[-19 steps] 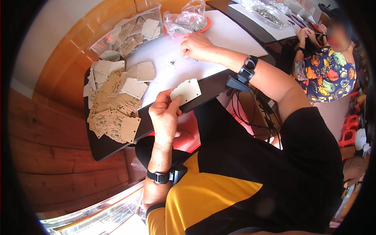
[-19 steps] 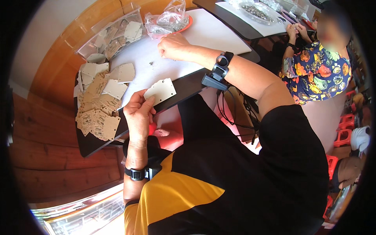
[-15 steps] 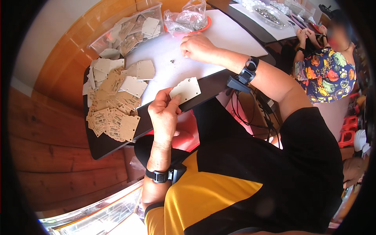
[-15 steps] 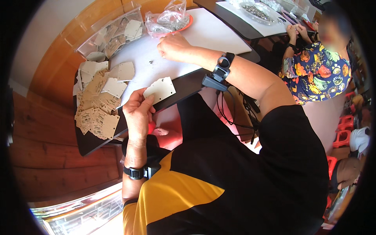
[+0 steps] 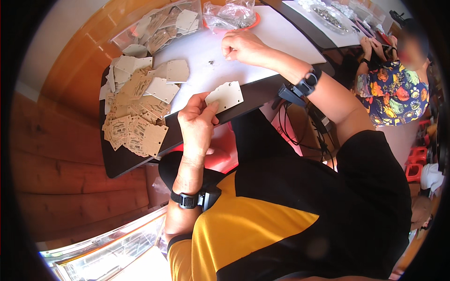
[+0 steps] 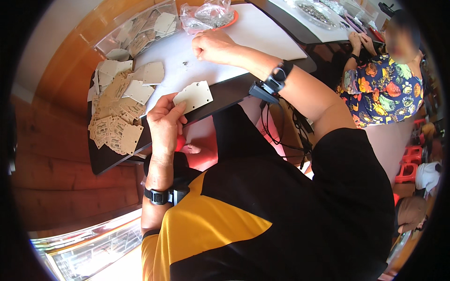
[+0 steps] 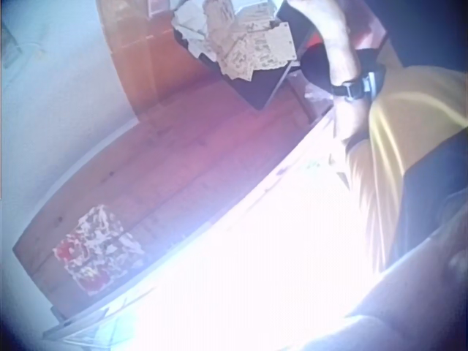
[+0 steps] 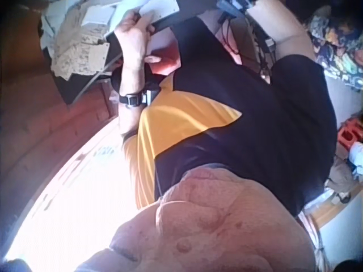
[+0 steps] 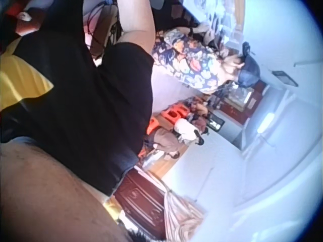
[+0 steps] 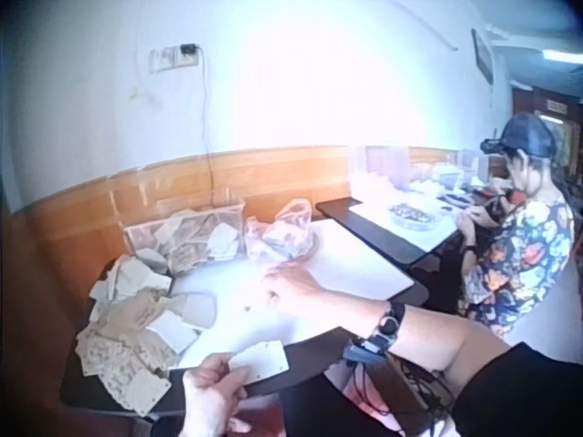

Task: Inserting small metal rivets into pre-cut shoe upper components by hand.

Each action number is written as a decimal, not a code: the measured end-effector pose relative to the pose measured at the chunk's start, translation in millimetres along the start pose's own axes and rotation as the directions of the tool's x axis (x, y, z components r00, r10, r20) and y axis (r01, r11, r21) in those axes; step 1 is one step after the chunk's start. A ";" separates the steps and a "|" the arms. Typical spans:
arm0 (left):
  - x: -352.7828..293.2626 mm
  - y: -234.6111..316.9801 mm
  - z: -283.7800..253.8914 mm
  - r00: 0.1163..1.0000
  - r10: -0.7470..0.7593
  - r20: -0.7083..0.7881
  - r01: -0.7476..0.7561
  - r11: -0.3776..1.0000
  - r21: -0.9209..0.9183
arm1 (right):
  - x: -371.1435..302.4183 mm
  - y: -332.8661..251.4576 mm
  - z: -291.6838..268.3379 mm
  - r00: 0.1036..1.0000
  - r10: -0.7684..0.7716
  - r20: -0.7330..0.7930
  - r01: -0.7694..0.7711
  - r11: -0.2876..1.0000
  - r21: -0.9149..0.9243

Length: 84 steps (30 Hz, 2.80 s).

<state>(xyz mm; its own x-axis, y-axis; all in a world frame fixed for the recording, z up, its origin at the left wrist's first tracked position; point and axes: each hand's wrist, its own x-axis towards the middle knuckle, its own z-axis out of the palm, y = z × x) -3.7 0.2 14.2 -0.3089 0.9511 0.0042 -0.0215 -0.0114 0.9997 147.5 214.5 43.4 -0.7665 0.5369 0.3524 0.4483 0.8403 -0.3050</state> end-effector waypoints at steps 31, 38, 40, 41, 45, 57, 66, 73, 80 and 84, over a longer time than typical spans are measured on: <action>-4.0 -3.0 1.6 0.998 0.055 0.014 -0.055 0.998 -0.013 | -58.6 -71.7 19.7 0.989 -0.041 -0.143 0.130 0.706 0.697; -4.4 -4.1 1.3 0.997 0.074 0.021 -0.074 0.997 0.003 | -60.3 -72.1 24.1 0.992 -0.011 -0.125 0.099 0.677 0.729; -4.6 -4.3 1.1 0.997 0.075 0.025 -0.075 0.997 -0.007 | -61.0 -72.7 24.6 0.991 0.011 -0.136 0.096 0.648 0.756; -4.8 -4.7 0.7 0.997 0.075 0.024 -0.075 0.997 -0.007 | -61.5 -73.2 24.2 0.991 0.022 -0.134 0.088 0.649 0.756; -6.8 -2.0 -1.9 0.997 0.071 0.037 -0.072 0.997 0.008 | -63.2 -74.3 25.7 0.986 0.042 -0.159 0.095 0.642 0.761; -7.5 -4.1 -4.6 0.994 0.077 0.077 -0.077 0.997 0.005 | -64.3 -71.6 25.6 0.983 -0.007 -0.185 0.141 0.677 0.723; -8.3 -1.5 -6.3 0.994 0.052 0.096 -0.052 0.999 -0.002 | -67.7 -72.7 31.1 0.971 -0.005 -0.240 0.178 0.683 0.708; -9.9 -2.0 -6.2 0.991 0.085 0.107 -0.086 0.996 0.007 | -68.0 -79.0 24.5 0.979 0.003 -0.204 0.149 0.676 0.722; -13.1 -5.6 -5.3 0.990 0.116 0.079 -0.115 0.993 -0.019 | -73.9 -85.5 19.7 0.996 0.086 -0.023 -0.027 0.540 0.841; -16.8 -8.0 -4.0 0.989 0.148 0.022 -0.148 0.989 -0.025 | -84.6 -87.6 19.9 0.972 0.232 -0.032 -0.070 0.419 0.905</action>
<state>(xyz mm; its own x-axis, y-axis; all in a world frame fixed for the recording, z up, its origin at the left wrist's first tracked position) -2.2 -16.9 6.1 -0.2875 0.9455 0.1528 0.0005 -0.1594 0.9872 163.9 94.0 22.7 -0.6265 0.7192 0.3004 -0.1749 0.2459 -0.9534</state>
